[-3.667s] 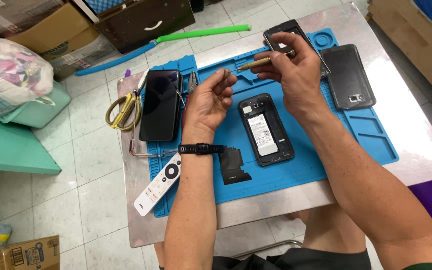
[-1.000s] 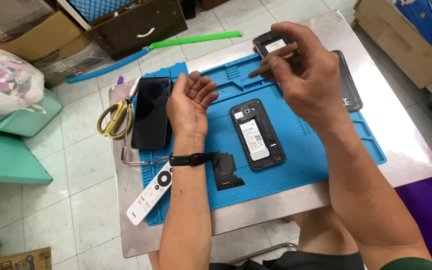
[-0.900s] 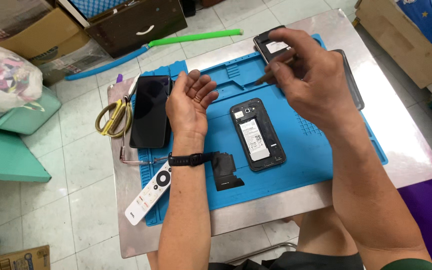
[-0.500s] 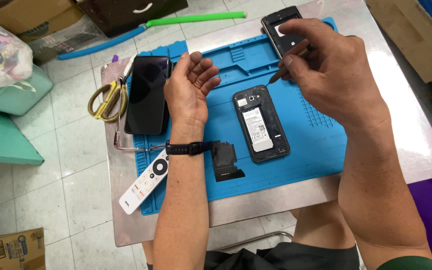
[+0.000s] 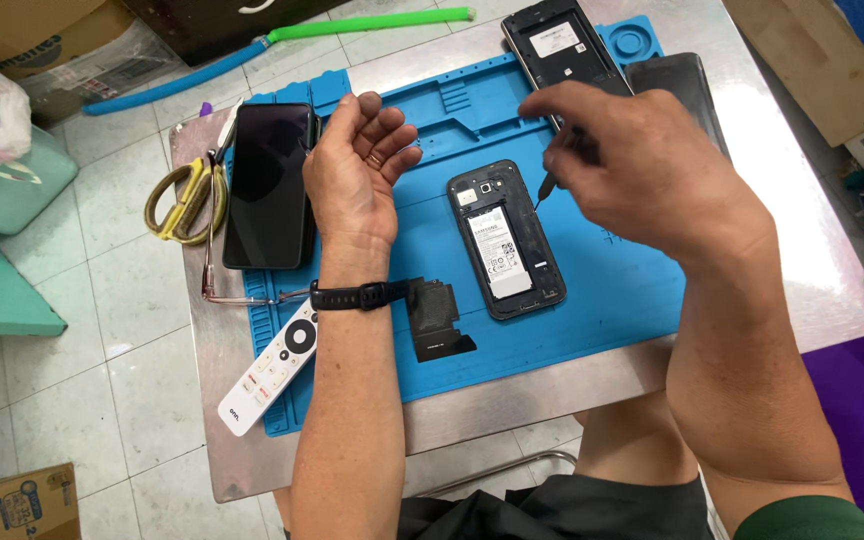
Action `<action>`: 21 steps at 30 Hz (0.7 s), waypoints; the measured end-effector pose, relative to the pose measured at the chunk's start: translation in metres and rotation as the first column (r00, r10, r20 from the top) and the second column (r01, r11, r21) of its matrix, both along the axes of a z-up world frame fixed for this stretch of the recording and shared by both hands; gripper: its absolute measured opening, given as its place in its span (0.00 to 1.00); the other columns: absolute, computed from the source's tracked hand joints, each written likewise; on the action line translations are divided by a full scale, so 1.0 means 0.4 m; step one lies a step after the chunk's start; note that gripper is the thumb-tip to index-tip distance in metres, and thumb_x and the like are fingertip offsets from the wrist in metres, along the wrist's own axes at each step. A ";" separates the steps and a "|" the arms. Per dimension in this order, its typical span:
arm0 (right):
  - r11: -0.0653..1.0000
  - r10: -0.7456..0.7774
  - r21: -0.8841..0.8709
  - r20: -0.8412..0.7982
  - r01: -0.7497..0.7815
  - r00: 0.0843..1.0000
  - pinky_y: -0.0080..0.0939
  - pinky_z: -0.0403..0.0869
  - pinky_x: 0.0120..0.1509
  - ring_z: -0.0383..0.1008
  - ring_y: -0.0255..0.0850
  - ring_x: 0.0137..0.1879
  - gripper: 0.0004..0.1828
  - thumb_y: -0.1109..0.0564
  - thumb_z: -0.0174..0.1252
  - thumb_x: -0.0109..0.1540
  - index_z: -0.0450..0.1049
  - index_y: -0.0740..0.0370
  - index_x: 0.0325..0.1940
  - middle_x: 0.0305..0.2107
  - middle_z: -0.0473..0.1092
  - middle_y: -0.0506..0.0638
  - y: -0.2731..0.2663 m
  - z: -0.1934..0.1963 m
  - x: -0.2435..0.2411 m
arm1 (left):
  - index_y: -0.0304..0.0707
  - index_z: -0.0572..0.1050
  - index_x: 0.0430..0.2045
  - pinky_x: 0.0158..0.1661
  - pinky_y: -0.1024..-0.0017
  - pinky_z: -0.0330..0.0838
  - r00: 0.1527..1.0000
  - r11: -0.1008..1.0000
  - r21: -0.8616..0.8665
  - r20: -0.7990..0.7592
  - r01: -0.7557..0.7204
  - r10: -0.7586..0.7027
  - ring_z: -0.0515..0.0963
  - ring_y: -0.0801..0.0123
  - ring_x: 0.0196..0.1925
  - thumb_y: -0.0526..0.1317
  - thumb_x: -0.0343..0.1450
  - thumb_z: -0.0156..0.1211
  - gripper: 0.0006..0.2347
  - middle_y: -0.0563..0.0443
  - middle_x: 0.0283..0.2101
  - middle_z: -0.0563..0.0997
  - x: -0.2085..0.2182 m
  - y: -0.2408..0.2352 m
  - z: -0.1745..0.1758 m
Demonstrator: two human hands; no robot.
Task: The person works on disassembled smartphones on a blue mat, using a screwdriver to manipulate internal components. They handle a white remote control and a small black part while working on the devices.
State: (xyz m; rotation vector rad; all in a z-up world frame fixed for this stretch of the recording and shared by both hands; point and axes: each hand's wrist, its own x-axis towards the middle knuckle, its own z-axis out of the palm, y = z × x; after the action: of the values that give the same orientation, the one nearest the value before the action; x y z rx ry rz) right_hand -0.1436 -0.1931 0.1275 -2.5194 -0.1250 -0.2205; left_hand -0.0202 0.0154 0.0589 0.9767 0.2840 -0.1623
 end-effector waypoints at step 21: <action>0.981 0.104 -0.171 0.095 -0.087 0.990 0.60 0.69 0.38 0.77 0.60 0.33 0.22 0.67 0.51 0.66 0.75 0.64 0.65 0.30 0.79 0.57 0.004 -0.042 0.014 | 0.28 0.82 0.38 0.29 0.66 0.83 1.000 1.000 0.003 0.012 -0.003 0.003 0.86 0.57 0.31 0.43 0.72 0.61 0.13 0.38 0.33 0.86 -0.004 0.000 0.002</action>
State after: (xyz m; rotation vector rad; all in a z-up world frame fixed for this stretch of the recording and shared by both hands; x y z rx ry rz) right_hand -0.1382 -0.1917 0.1107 -2.6598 -0.3175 -0.3141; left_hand -0.0217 0.0153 0.0596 0.9802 0.2751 -0.1537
